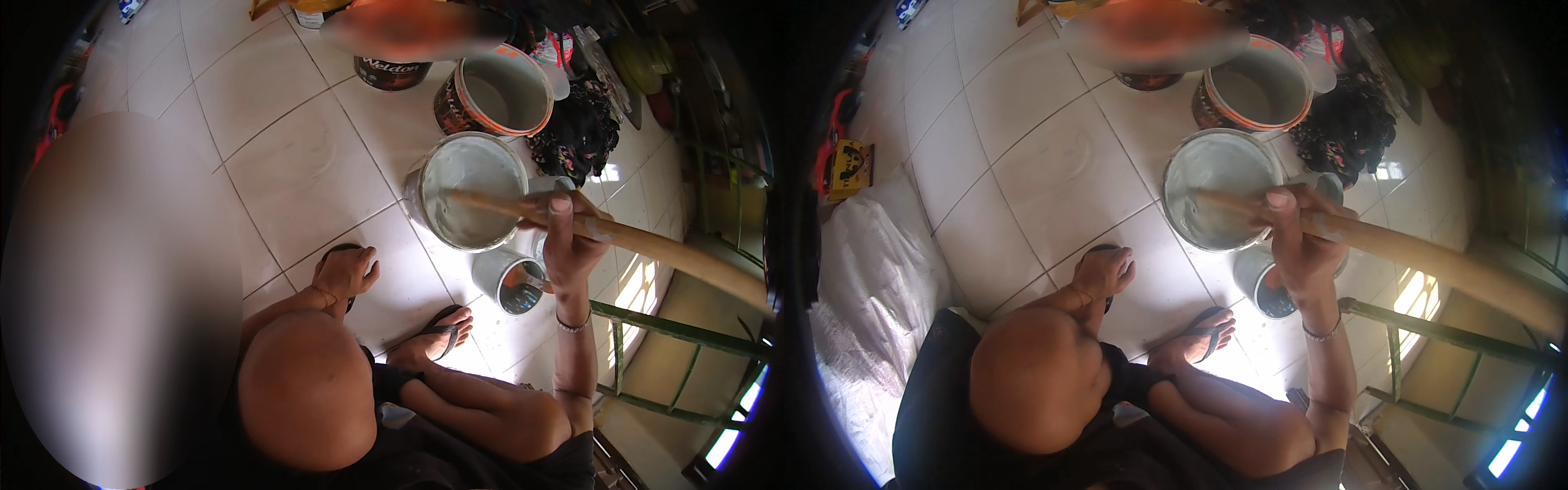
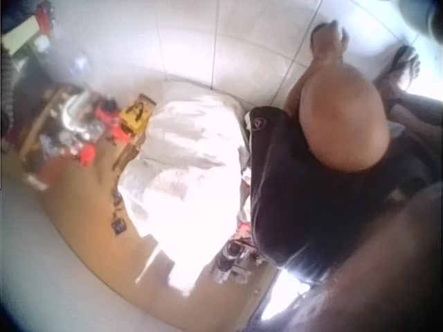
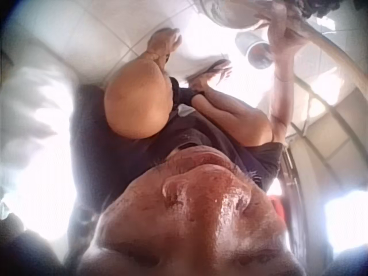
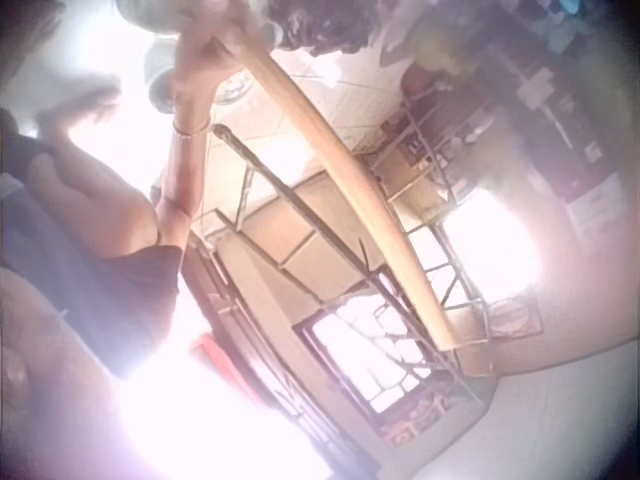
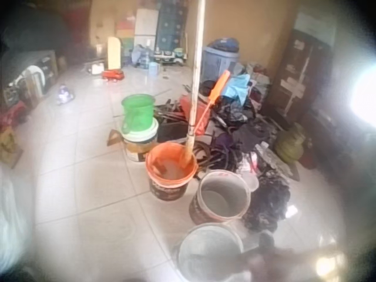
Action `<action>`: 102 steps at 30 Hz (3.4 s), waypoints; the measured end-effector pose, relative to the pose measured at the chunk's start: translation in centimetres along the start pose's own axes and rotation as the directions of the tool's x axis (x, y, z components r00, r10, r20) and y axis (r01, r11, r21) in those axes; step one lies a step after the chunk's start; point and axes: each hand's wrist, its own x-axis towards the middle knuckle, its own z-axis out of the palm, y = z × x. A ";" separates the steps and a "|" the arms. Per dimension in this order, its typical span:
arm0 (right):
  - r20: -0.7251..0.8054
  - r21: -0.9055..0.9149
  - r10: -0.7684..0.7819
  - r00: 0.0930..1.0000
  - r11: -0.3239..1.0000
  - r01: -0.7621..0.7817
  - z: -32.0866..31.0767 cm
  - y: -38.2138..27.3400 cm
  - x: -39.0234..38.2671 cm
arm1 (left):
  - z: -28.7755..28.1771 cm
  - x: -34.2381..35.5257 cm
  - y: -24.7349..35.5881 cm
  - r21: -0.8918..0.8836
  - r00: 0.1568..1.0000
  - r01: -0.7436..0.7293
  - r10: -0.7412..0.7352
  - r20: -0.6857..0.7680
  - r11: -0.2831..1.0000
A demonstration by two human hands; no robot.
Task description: The person sits on the floor and pours water from a green scoop into a paint bucket, then stirs the mixture with a wooden stick. The person continues stirring the paint and briefly handles a smaller container before resuming stirring.
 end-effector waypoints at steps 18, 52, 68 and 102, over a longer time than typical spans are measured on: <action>-0.007 -0.158 -0.211 0.977 0.965 0.208 -0.7 0.4 1.7 | 0.4 0.2 -0.4 0.050 1.000 -0.015 0.014 0.025 0.999; 0.069 -0.273 -0.218 0.974 0.934 0.228 -1.1 0.6 2.5 | 0.6 0.0 -0.7 0.019 1.000 -0.010 0.010 0.010 1.000; 0.090 -0.211 -0.194 0.977 0.955 0.209 -1.3 0.8 1.9 | 0.8 -0.1 -0.7 0.020 1.000 -0.007 0.007 0.000 1.000; 0.171 -0.346 -0.098 0.980 0.925 0.153 -2.3 -0.9 3.3 | 0.2 0.1 -0.3 0.020 0.998 0.045 -0.046 0.037 0.999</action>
